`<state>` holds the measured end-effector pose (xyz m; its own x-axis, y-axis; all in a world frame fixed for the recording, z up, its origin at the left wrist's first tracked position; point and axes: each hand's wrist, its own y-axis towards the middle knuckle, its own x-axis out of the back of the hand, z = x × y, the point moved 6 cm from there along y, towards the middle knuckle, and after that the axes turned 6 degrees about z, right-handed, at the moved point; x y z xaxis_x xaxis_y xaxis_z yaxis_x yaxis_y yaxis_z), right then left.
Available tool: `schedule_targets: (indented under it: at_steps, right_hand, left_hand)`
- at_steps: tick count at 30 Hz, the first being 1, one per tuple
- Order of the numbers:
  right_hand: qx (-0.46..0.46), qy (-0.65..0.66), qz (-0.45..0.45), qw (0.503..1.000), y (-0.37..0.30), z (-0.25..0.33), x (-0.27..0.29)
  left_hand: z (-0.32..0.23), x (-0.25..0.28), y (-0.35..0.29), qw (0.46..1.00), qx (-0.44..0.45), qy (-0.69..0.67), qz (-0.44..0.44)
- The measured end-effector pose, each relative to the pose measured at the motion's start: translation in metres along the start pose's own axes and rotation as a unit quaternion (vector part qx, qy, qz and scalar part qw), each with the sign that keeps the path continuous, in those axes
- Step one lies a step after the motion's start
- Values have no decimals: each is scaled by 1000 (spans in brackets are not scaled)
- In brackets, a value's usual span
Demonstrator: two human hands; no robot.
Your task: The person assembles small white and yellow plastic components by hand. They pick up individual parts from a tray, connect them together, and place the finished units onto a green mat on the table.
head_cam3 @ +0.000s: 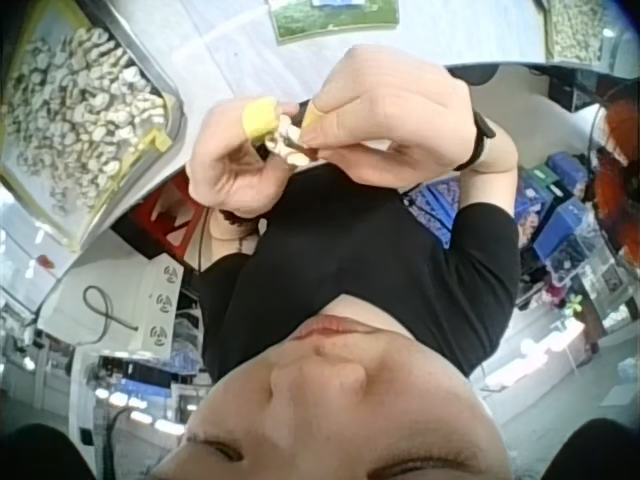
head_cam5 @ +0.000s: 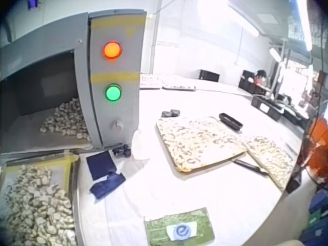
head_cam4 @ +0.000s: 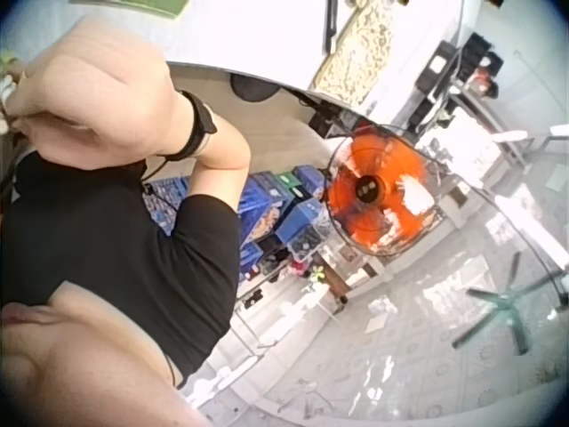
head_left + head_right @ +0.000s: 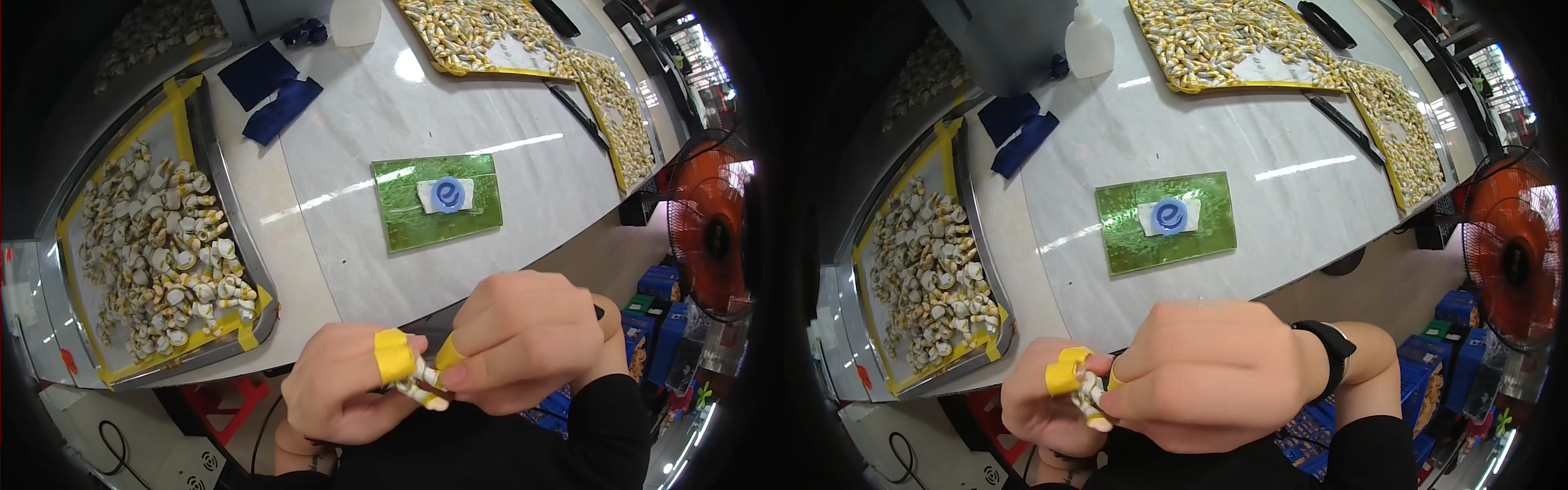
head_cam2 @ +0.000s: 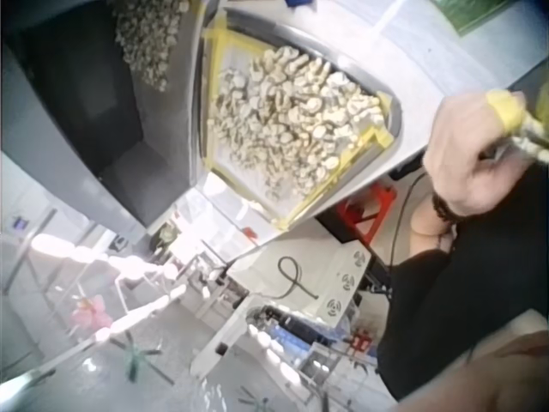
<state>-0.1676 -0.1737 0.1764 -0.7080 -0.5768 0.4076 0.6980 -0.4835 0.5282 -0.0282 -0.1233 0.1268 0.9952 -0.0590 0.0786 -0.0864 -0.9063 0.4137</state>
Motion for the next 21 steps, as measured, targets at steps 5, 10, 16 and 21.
schedule_targets:
  at_steps: [5,10,16,21]
  right_hand:
    - [-124,48,74,988,8,-16,4]
    - [-149,102,108,978,7,-21,-3]
    - [-166,100,141,971,10,-17,-6]
    - [-159,98,148,971,9,-18,-7]
  left_hand:
    - [20,-10,-7,907,201,-371,-18]
    - [28,-19,-10,879,198,-430,62]
    - [26,-22,-12,859,227,-448,102]
    - [27,-20,-9,868,238,-419,118]
